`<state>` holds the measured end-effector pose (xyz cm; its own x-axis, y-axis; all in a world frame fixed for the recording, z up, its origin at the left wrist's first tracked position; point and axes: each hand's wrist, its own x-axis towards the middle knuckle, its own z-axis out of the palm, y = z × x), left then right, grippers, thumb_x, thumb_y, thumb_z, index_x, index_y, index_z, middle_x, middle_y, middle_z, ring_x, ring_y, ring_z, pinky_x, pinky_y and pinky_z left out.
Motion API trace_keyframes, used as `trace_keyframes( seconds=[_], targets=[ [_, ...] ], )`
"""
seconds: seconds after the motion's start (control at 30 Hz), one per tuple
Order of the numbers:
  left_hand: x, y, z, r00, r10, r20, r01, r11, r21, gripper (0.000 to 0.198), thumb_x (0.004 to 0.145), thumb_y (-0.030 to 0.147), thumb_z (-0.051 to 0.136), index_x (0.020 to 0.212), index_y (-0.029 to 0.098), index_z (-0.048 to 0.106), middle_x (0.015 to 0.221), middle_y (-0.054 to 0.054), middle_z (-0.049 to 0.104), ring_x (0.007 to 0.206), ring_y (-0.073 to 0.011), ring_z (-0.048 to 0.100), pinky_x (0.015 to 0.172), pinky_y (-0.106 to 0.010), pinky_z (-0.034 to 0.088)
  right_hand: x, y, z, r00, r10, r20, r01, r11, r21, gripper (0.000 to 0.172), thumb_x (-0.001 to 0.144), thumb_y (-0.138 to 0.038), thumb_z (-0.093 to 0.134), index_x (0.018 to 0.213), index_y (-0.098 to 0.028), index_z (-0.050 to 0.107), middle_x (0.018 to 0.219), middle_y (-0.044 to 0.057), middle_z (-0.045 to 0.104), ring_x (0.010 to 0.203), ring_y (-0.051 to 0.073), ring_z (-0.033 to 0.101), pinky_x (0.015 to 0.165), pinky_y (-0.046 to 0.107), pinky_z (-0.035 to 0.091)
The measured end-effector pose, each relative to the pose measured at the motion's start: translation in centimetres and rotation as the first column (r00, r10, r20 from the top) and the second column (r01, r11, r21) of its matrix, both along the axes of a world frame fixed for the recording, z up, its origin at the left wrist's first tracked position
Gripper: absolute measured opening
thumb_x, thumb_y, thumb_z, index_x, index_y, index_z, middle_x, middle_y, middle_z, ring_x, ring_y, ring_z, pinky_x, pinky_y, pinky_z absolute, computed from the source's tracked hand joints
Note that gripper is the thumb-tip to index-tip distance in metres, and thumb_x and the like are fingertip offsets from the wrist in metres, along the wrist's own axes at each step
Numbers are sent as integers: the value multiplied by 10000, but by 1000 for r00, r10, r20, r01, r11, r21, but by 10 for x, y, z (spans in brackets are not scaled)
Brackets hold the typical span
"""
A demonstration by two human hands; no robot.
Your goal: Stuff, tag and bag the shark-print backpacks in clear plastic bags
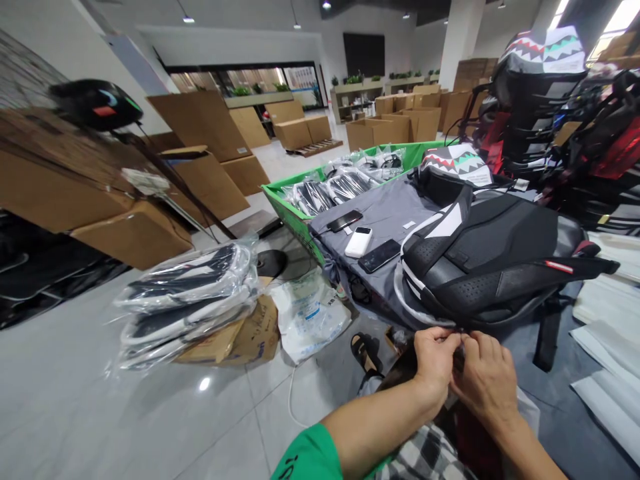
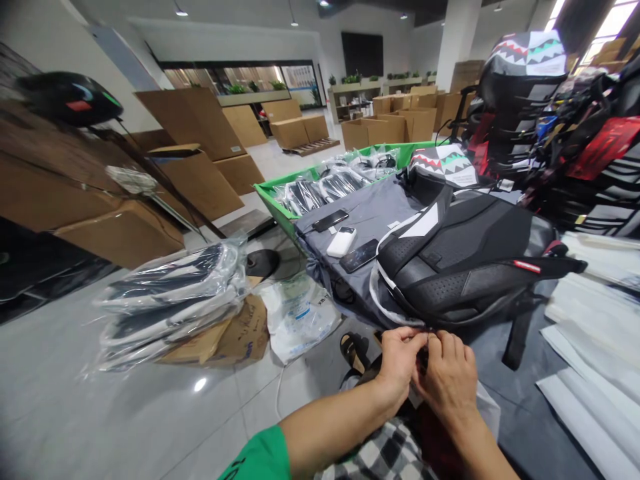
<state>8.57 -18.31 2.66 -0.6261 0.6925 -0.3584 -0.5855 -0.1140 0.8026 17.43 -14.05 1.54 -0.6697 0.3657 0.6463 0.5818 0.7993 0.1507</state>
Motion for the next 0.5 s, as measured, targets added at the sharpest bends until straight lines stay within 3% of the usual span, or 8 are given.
trace_keyframes(
  seconds=[0.1, 0.17, 0.27, 0.33, 0.4, 0.5],
  targets=[
    [2, -8, 7, 999, -42, -15, 42, 999, 4, 199, 582, 323, 801, 642, 135, 778, 634, -61, 710, 614, -152, 589, 598, -261, 463, -1, -1, 3, 998, -54, -17, 54, 998, 14, 27, 902, -179, 536, 890, -203, 535, 878, 101, 635, 823, 254, 536, 703, 364, 345],
    [2, -16, 7, 999, -22, -50, 23, 1000, 3, 253, 603, 330, 819, 765, 136, 805, 739, -88, 757, 701, -189, 653, 689, -297, 517, -2, 1, 3, 996, -64, -56, 66, 997, 37, 123, 942, -146, 512, 842, -218, 521, 793, 63, 616, 779, 236, 530, 690, 357, 329],
    [0, -21, -4, 998, 52, -32, -50, 997, 52, 304, 625, 332, 838, 863, 151, 788, 882, -105, 780, 855, -220, 696, 858, -343, 533, -2, 3, 1, 990, -62, -128, 61, 998, -17, 191, 1011, -225, 495, 825, -221, 538, 729, 40, 603, 754, 228, 541, 678, 354, 327],
    [1, -16, -15, 997, 30, 65, -36, 995, 88, 320, 619, 354, 852, 851, 150, 766, 909, -103, 772, 903, -226, 689, 918, -361, 512, 0, 5, -2, 976, -59, -209, 28, 989, -147, 260, 1042, -310, 466, 822, -220, 571, 732, 42, 630, 741, 225, 561, 673, 352, 341],
    [4, -7, -25, 976, -48, 211, 20, 990, 137, 381, 570, 397, 891, 818, 142, 755, 897, -107, 763, 927, -245, 686, 957, -388, 492, 4, 10, -4, 954, -59, -295, -46, 940, -337, 371, 1047, -453, 446, 813, -223, 619, 751, 47, 670, 727, 223, 591, 677, 351, 374],
    [10, 6, -33, 905, -216, 367, 117, 954, 275, 496, 474, 453, 964, 796, 136, 761, 841, -110, 759, 954, -290, 699, 1009, -436, 470, 12, 20, 0, 937, -108, -332, -141, 753, -642, 513, 964, -671, 478, 799, -235, 692, 773, 45, 724, 699, 222, 644, 673, 346, 443]
  ],
)
